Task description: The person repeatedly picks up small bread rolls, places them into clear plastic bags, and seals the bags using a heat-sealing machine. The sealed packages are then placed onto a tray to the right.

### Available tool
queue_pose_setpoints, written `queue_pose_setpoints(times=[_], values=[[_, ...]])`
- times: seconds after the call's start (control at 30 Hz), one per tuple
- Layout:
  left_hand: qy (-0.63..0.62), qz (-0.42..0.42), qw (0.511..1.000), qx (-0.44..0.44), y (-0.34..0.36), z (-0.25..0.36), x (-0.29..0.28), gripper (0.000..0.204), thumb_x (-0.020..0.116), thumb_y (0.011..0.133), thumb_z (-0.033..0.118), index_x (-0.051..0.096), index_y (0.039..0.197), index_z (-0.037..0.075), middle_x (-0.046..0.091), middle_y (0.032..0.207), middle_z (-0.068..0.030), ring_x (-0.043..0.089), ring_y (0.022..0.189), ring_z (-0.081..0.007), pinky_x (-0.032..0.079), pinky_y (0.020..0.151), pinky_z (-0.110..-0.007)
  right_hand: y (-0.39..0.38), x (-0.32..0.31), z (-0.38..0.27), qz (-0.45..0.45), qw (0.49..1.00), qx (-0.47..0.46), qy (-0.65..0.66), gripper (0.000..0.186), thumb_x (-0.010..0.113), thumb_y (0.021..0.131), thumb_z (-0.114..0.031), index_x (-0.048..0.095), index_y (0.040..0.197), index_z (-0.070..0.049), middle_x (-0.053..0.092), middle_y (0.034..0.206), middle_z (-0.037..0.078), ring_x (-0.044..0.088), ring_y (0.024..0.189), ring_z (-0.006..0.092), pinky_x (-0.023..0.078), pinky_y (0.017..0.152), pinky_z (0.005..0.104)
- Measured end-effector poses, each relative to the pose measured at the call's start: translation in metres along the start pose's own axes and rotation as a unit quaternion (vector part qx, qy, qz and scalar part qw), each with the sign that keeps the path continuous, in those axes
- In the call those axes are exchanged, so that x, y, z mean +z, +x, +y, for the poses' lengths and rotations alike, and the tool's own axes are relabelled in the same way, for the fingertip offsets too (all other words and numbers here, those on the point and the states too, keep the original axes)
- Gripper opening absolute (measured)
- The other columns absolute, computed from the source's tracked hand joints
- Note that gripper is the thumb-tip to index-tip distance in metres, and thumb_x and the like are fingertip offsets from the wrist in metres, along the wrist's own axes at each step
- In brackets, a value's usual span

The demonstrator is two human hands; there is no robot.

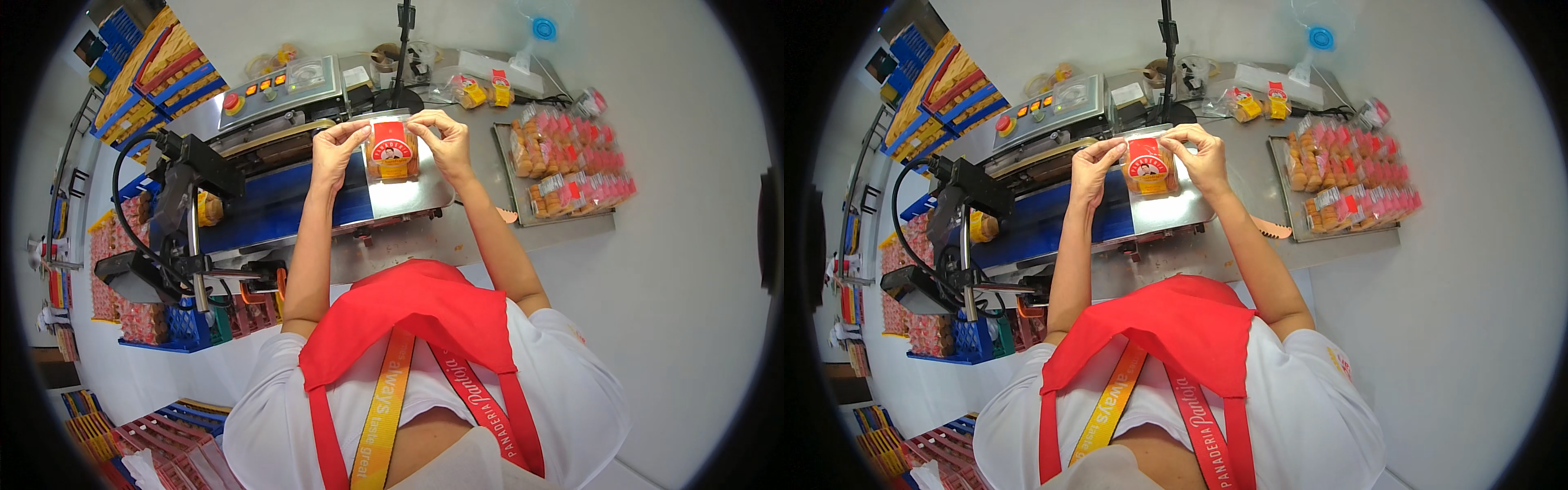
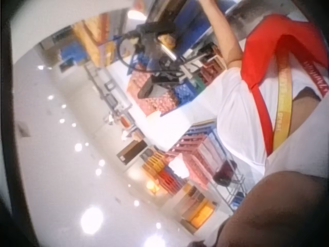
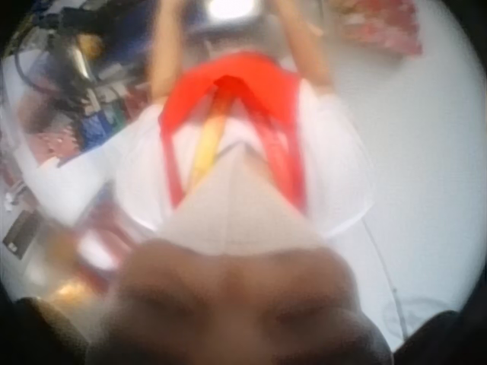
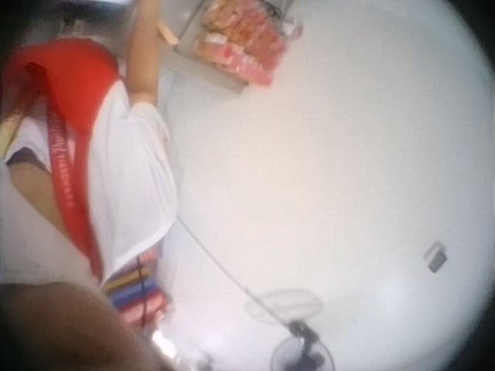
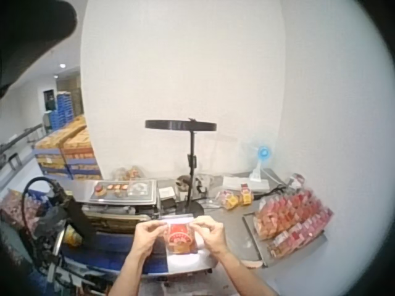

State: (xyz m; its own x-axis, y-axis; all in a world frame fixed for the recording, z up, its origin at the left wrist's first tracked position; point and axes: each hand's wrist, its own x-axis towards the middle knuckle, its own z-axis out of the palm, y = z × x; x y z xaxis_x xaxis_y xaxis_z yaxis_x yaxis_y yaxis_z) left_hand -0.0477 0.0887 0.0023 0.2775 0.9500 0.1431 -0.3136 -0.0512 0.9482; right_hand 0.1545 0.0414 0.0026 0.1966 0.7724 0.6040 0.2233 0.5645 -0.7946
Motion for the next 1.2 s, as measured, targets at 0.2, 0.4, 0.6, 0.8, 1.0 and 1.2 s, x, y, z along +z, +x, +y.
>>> queue_pose_setpoints(times=[0.2, 0.4, 0.6, 0.8, 1.0, 1.2], values=[[-0.009, 0.002, 1.000, 0.003, 0.003, -0.004, -0.001, 0.015, 0.072, 0.079, 0.003, 0.070, 0.093, -0.002, 0.070, 0.090, -0.0084, 0.064, 0.082, -0.0110, 0.049, 0.079, -0.024, 0.001, -0.004, -0.003, -0.018, 0.999, 0.048, -0.009, 0.005, 0.070, 0.080, -0.003, 0.072, 0.084, -0.001, 0.069, 0.085, 0.006, 0.060, 0.083, 0.0114, 0.047, 0.079, 0.0268], [-0.022, -0.006, 1.000, 0.017, -0.005, 0.001, 0.002, 0.022, 0.069, 0.081, 0.000, 0.060, 0.101, 0.001, 0.069, 0.085, -0.0082, 0.064, 0.081, -0.0109, 0.050, 0.077, -0.025, -0.008, 0.001, -0.008, 0.019, 0.997, 0.071, 0.002, 0.011, 0.070, 0.080, -0.004, 0.067, 0.090, 0.000, 0.068, 0.079, 0.004, 0.060, 0.076, 0.0077, 0.047, 0.075, 0.0240], [0.154, -0.041, 0.987, 0.019, -0.016, 0.042, 0.002, 0.029, 0.072, 0.078, 0.001, 0.056, 0.102, 0.003, 0.068, 0.081, -0.0075, 0.065, 0.077, -0.0103, 0.051, 0.072, -0.023, -0.004, -0.004, -0.029, 0.001, 0.997, 0.075, -0.001, 0.037, 0.073, 0.077, -0.006, 0.044, 0.100, -0.004, 0.069, 0.075, 0.006, 0.060, 0.067, 0.0084, 0.048, 0.069, 0.0264], [0.533, 0.008, 0.841, 0.088, 0.050, 0.006, 0.008, 0.017, 0.074, 0.065, 0.005, 0.062, 0.077, 0.004, 0.068, 0.073, -0.0116, 0.068, 0.067, -0.0212, 0.053, 0.065, -0.032, 0.033, 0.006, 0.069, -0.014, 0.963, 0.252, -0.092, 0.037, 0.078, 0.070, -0.008, 0.051, 0.093, -0.003, 0.069, 0.074, 0.011, 0.064, 0.066, 0.0142, 0.049, 0.061, 0.0285], [0.652, 0.032, 0.754, 0.074, 0.069, -0.020, 0.012, 0.011, 0.073, 0.063, 0.007, 0.065, 0.070, 0.008, 0.067, 0.071, -0.0114, 0.067, 0.075, -0.0288, 0.053, 0.072, -0.040, 0.049, 0.018, 0.065, -0.099, 0.926, 0.212, -0.295, 0.008, 0.072, 0.066, -0.006, 0.067, 0.072, -0.005, 0.068, 0.072, 0.011, 0.066, 0.068, 0.0228, 0.051, 0.065, 0.0341], [0.670, 0.007, 0.741, 0.049, 0.070, -0.024, 0.005, 0.011, 0.075, 0.064, 0.010, 0.073, 0.075, 0.011, 0.068, 0.078, -0.0144, 0.067, 0.077, -0.0309, 0.054, 0.074, -0.040, 0.055, 0.028, 0.054, -0.241, 0.829, -0.069, -0.500, 0.010, 0.064, 0.069, -0.008, 0.069, 0.076, -0.004, 0.065, 0.078, 0.016, 0.065, 0.081, 0.0315, 0.052, 0.070, 0.0400]])
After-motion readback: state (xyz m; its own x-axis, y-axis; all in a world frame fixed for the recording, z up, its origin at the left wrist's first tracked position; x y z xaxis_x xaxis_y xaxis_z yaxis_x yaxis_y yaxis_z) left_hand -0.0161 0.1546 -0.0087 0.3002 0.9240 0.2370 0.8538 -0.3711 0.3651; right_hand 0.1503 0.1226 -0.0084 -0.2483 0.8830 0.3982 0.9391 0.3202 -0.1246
